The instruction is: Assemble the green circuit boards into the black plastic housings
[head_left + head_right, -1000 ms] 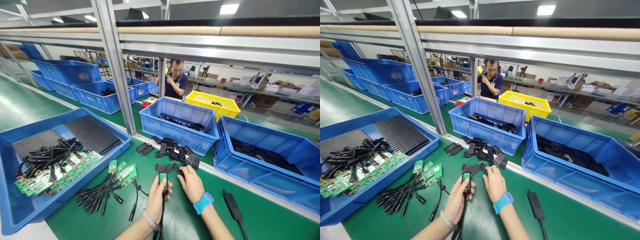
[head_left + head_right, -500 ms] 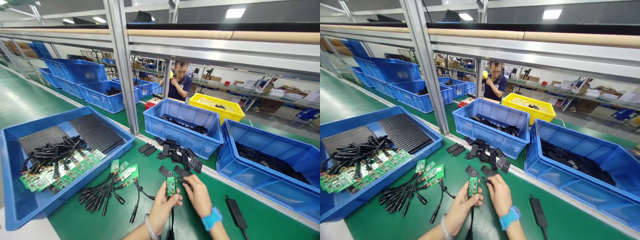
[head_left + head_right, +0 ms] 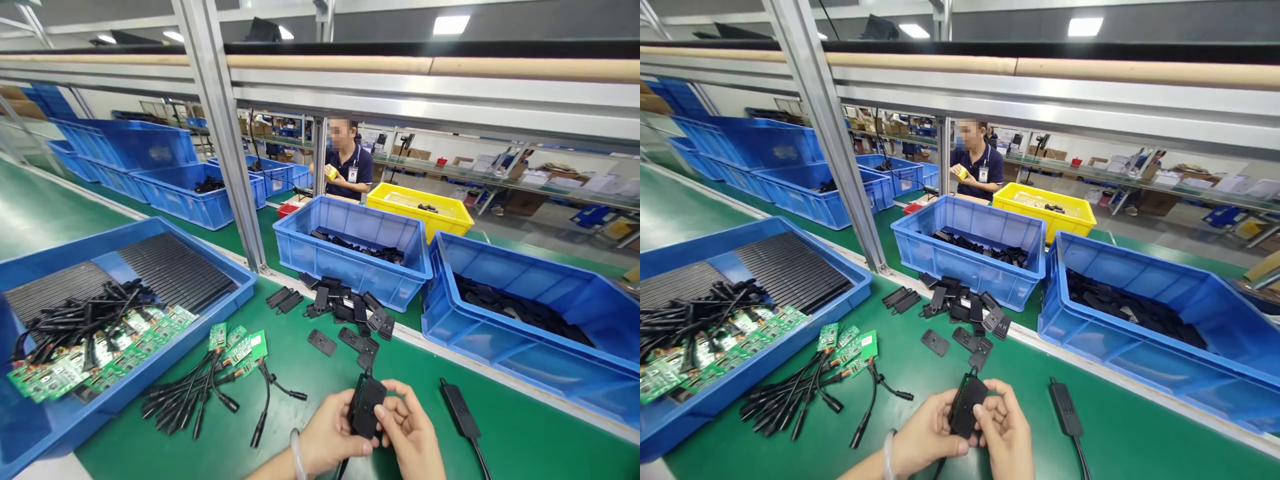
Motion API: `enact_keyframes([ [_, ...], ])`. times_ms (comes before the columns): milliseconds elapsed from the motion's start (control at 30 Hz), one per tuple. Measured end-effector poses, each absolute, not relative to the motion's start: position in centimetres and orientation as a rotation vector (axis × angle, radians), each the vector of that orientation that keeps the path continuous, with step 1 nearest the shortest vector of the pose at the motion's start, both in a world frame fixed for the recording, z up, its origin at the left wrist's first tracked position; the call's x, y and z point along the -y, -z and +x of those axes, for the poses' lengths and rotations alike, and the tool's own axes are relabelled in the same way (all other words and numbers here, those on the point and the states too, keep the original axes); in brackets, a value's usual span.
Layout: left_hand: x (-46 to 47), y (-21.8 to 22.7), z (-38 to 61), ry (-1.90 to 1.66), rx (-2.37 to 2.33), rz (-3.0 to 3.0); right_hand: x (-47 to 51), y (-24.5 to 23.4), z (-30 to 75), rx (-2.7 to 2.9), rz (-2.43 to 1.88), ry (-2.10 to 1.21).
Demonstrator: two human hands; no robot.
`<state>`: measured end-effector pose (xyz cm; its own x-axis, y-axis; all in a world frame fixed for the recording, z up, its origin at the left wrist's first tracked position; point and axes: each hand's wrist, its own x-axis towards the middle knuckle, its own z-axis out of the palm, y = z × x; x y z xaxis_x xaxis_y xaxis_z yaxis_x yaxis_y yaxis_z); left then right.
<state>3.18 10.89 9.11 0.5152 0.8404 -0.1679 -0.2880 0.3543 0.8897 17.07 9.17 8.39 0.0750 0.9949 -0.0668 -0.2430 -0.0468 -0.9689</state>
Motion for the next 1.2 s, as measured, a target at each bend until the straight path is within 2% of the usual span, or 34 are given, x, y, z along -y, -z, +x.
enact_keyframes([
  [233, -10.6, -9.0, 3.3, -0.796, -0.781, 0.972, -9.0, -8.1, 16.8, 0.937, -1.165, -1.239],
  [467, -9.7, -10.5, 3.0, -0.721, -0.856, 1.308, -9.4, -7.9, 18.5, 1.124, -1.118, -1.484],
  [600, -9.5, -10.1, 3.2, -0.657, -0.904, 1.265, -9.3, -7.3, 18.2, 1.151, -1.156, -1.447],
  [667, -9.7, -9.5, 3.5, -0.661, -0.901, 1.175, -9.2, -6.9, 17.6, 1.220, -1.264, -1.296],
  [800, -9.7, -8.3, 3.7, -0.801, -0.708, 1.030, -8.8, -6.6, 16.4, 1.563, -1.470, -0.719],
  [900, -9.4, -7.8, 3.5, -0.727, -0.651, 1.061, -9.0, -6.6, 17.0, 1.763, -1.554, -0.518],
  [1067, -9.4, -8.1, 2.7, -0.616, -0.965, 1.506, -9.6, -5.9, 22.2, 1.906, -1.855, -0.010],
  [1200, -10.4, -11.5, 1.6, -0.391, -1.181, 2.078, -10.7, -3.5, 25.8, 1.908, -1.965, 0.359],
])
